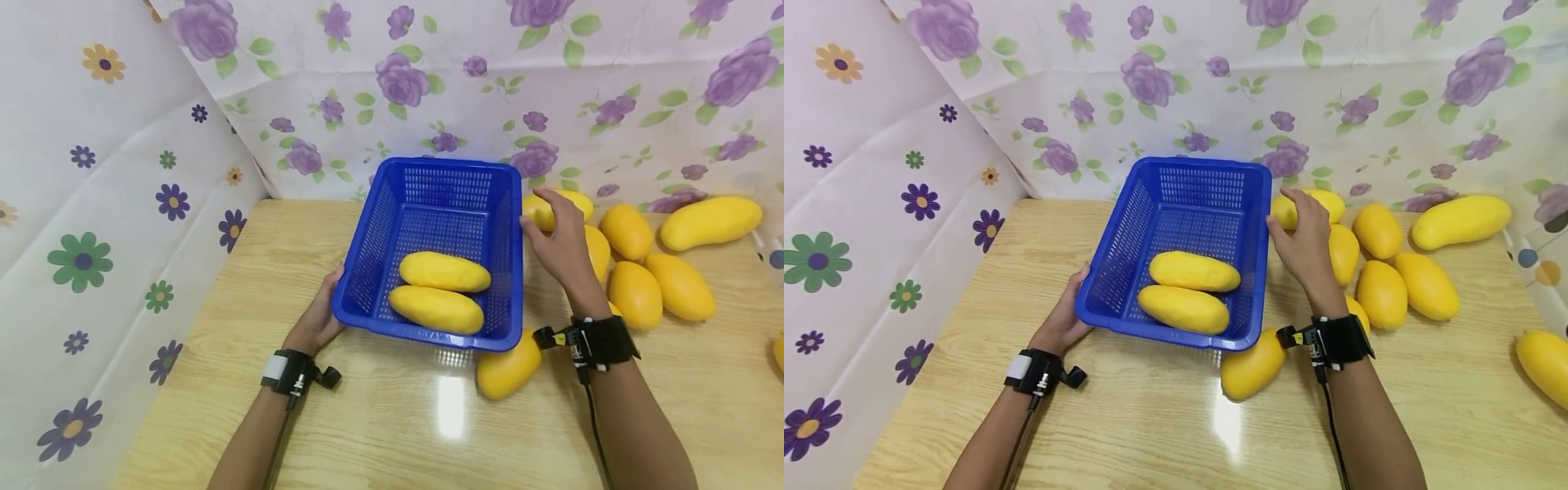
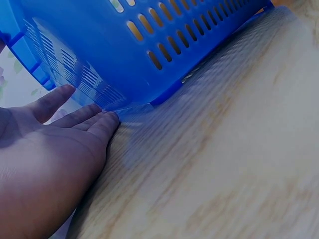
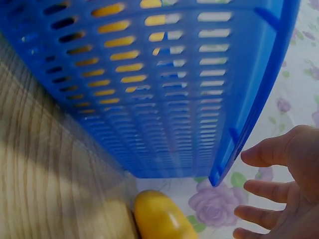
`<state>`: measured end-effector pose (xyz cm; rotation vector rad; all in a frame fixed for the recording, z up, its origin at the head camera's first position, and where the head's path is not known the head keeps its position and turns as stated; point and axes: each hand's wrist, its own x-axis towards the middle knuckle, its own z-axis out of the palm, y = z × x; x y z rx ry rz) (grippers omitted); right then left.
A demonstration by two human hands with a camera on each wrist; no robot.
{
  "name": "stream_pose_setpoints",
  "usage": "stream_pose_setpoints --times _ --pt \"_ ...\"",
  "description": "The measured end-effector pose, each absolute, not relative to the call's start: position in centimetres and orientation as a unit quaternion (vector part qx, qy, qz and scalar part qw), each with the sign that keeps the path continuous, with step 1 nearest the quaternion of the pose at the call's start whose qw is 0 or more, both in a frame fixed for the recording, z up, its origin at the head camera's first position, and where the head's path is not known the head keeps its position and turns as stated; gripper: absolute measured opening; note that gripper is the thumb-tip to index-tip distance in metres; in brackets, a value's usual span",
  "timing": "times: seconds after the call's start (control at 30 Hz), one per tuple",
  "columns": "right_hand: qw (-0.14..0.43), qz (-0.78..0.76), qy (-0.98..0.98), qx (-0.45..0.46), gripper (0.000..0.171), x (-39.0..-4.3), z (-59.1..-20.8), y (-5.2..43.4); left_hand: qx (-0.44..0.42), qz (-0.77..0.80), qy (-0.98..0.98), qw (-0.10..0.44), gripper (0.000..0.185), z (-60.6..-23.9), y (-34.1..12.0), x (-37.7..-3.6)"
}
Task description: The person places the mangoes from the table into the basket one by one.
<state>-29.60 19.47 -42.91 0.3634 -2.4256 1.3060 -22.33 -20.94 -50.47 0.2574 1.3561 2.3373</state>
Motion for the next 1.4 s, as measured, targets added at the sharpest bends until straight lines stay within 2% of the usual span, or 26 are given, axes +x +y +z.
stream_pose_setpoints --times 0.33,0.97,1.4 --pt "0.159 0.459 -0.867 0.115 0.055 -30.4 -44.3 20.5 0.101 0.842 0.486 0.21 0.068 -50.1 -20.8 -22.0" --pt "0.163 0.429 -0.883 0.104 0.059 -30.9 -45.9 22.3 0.085 0.843 0.482 0.223 0.073 -50.9 -20.9 -22.1" --pt "0.243 0.363 -0.893 0.104 0.059 -32.0 -48.0 21.8 0.087 0.844 0.479 0.222 0.08 -50.5 -20.9 -22.1"
